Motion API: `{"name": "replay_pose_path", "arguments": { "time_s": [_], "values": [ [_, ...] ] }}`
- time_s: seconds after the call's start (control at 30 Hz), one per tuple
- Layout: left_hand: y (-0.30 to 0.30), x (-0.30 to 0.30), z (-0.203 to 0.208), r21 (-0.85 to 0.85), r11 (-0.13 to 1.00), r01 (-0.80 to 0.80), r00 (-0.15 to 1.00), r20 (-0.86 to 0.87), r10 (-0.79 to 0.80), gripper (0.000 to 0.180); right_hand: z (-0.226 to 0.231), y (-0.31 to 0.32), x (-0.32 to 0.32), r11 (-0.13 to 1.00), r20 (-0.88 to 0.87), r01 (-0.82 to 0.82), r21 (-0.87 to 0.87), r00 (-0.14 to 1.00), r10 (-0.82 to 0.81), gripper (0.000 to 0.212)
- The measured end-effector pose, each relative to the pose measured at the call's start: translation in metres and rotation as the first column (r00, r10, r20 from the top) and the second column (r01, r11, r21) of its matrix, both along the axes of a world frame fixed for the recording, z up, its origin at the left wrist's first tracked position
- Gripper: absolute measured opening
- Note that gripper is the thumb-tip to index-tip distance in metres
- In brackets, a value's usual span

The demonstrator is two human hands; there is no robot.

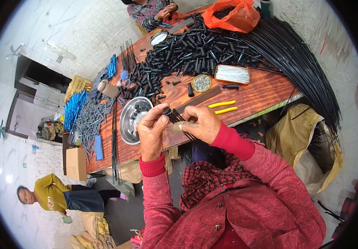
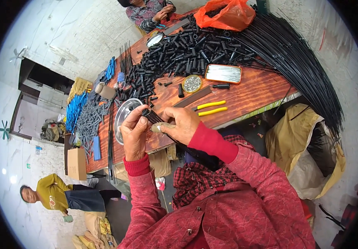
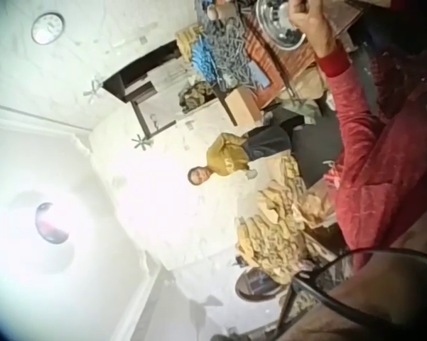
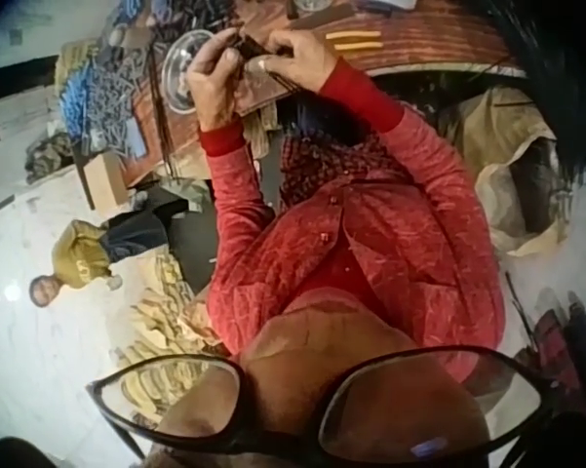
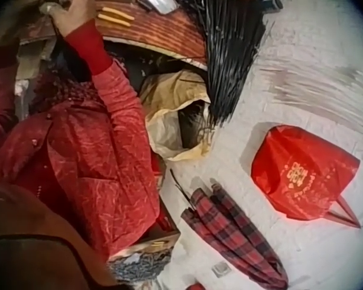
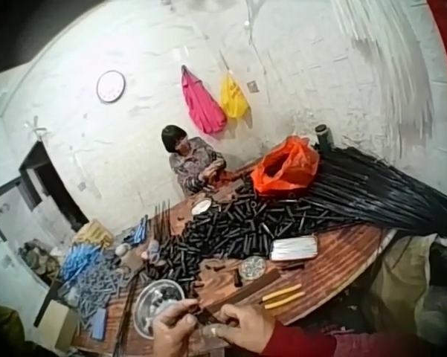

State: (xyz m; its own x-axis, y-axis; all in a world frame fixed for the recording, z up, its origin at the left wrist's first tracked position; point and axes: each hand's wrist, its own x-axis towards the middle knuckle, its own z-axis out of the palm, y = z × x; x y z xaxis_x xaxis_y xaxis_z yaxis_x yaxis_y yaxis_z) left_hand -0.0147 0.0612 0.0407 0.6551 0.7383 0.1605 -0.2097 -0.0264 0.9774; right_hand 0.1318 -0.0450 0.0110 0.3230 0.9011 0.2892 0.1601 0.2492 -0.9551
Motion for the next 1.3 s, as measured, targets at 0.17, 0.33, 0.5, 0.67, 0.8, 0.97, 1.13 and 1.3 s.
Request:
{"name": "replay_pose_path", "arguments": {
  "time_s": [0.17,0.33,0.5,0.67,0.8,0.97,1.13,1.3],
  "values": [
    [0.002,0.004,-0.002,0.001,1.000,0.007,0.999,0.036,-0.007,0.035,-0.001,0.005,0.006,1.000,0.079,-0.012,-0.011,0.997,0.013,0.020],
    [0.002,0.005,-0.003,-0.008,1.000,-0.022,0.999,0.025,0.022,0.035,0.000,0.006,0.010,0.999,0.085,-0.026,-0.027,0.996,0.028,0.019],
    [0.002,0.002,-0.001,-0.015,1.000,0.004,1.000,0.015,-0.004,0.037,-0.008,0.009,0.014,0.999,0.068,-0.029,-0.026,0.997,0.031,0.025],
    [-0.008,0.005,0.007,0.002,1.000,-0.031,0.999,-0.007,0.031,0.040,0.000,0.007,0.012,0.999,0.105,-0.028,-0.045,0.994,0.033,0.018],
    [-0.011,0.007,0.008,-0.015,0.998,-0.064,0.998,-0.010,0.064,0.041,-0.006,0.008,0.009,0.999,0.042,-0.037,-0.035,0.998,0.038,0.018],
    [-0.020,0.009,0.013,0.062,0.990,-0.124,0.991,-0.048,0.128,0.042,0.004,0.004,0.008,0.999,0.093,0.006,-0.045,0.996,-0.002,0.020],
    [-0.027,0.009,0.014,0.110,0.980,-0.168,0.981,-0.079,0.177,0.041,0.008,0.002,0.003,0.998,0.146,0.043,-0.041,0.989,-0.037,0.019],
    [-0.027,0.010,0.015,0.125,0.977,-0.174,0.982,-0.056,0.182,0.041,0.004,-0.001,0.002,0.997,0.215,0.071,-0.007,0.974,-0.068,0.019]
  ]
}}
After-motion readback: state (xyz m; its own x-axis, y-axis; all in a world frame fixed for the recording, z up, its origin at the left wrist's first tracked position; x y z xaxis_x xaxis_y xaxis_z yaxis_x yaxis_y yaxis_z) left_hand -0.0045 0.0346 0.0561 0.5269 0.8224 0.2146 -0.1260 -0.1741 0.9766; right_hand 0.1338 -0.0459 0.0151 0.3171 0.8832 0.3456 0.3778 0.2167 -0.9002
